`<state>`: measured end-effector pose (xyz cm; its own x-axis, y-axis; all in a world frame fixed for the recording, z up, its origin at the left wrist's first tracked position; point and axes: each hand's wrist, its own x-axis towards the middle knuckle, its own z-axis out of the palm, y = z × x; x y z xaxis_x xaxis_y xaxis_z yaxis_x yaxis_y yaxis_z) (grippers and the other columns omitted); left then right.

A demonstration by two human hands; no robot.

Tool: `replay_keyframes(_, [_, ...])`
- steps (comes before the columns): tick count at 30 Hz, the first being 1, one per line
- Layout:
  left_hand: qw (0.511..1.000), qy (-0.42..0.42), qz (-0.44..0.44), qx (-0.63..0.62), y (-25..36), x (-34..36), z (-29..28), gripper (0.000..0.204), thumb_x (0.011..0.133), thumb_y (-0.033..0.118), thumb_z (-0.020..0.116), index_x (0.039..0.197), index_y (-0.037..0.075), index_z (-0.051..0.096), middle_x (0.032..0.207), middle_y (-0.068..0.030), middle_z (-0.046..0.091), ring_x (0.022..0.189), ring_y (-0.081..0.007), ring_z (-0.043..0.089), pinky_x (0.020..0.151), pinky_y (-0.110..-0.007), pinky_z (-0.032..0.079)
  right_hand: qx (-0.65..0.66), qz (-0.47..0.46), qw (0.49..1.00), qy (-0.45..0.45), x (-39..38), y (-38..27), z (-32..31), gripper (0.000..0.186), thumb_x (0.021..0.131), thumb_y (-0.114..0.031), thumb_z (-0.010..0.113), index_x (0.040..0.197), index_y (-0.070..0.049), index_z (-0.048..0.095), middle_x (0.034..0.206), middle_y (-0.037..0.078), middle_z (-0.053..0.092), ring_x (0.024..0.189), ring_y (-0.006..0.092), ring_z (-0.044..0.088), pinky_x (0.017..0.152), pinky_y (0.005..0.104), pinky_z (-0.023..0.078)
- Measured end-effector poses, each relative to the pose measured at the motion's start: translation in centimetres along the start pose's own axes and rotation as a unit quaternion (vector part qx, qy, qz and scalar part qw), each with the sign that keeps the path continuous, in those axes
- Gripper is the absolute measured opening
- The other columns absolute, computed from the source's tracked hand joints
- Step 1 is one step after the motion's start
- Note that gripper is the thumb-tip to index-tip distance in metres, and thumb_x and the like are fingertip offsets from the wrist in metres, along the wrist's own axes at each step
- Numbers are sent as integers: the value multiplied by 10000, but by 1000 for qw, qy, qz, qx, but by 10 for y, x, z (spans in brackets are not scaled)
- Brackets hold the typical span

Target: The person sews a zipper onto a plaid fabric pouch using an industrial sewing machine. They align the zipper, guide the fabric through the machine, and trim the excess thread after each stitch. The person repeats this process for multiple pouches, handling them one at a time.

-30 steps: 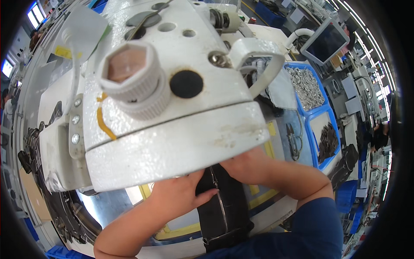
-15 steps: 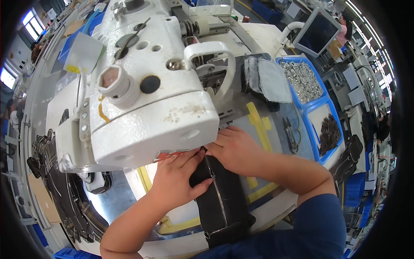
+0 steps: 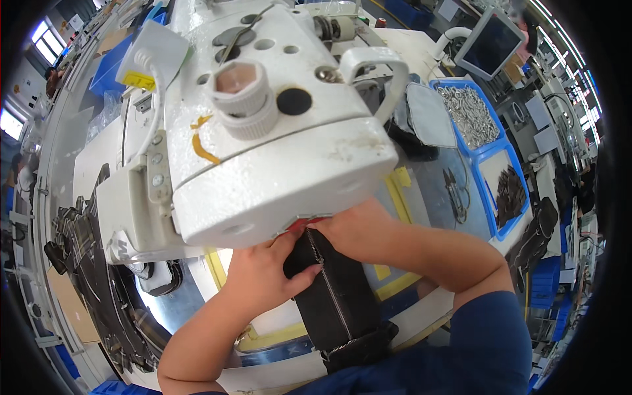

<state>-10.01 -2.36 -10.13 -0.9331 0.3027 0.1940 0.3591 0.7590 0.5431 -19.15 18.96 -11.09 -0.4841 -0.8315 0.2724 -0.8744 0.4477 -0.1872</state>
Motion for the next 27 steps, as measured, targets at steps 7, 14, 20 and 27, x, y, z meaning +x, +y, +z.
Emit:
replay_keyframes(7, [1000, -2, 15, -13, 0, 4, -3, 675, 730, 374, 898, 1229, -43, 718, 1036, -204, 754, 941, -355, 746, 888, -431, 576, 15, 16, 999, -46, 2, -4, -9, 193, 836, -147, 652, 992, -53, 717, 997, 85, 705, 936, 269, 698, 882, 396, 535])
replay_keyframes(14, [1000, 1, 23, 6, 4, 7, -1, 693, 718, 383, 903, 1241, -34, 722, 1090, -190, 749, 1026, -358, 723, 972, -457, 535, -15, 0, 999, -38, 0, -2, -16, 180, 835, -142, 647, 978, -54, 713, 973, 96, 694, 917, 270, 700, 867, 387, 543])
replay_keyframes(20, [999, -11, 18, 41, 4, 4, -7, 710, 721, 409, 898, 1265, -14, 724, 1110, -162, 743, 1030, -339, 700, 972, -462, 501, 8, -19, 999, -46, 1, -3, -16, 194, 837, -144, 648, 981, -29, 710, 969, 89, 688, 947, 257, 691, 857, 378, 542])
replay_keyframes(27, [996, -30, 31, 76, 4, 2, -3, 842, 712, 485, 896, 1358, -5, 669, 1118, -154, 729, 1000, -347, 682, 954, -439, 492, 5, -42, 997, -66, -4, 1, -13, 388, 956, -299, 666, 1108, 56, 708, 1043, 125, 701, 978, 265, 680, 898, 375, 532])
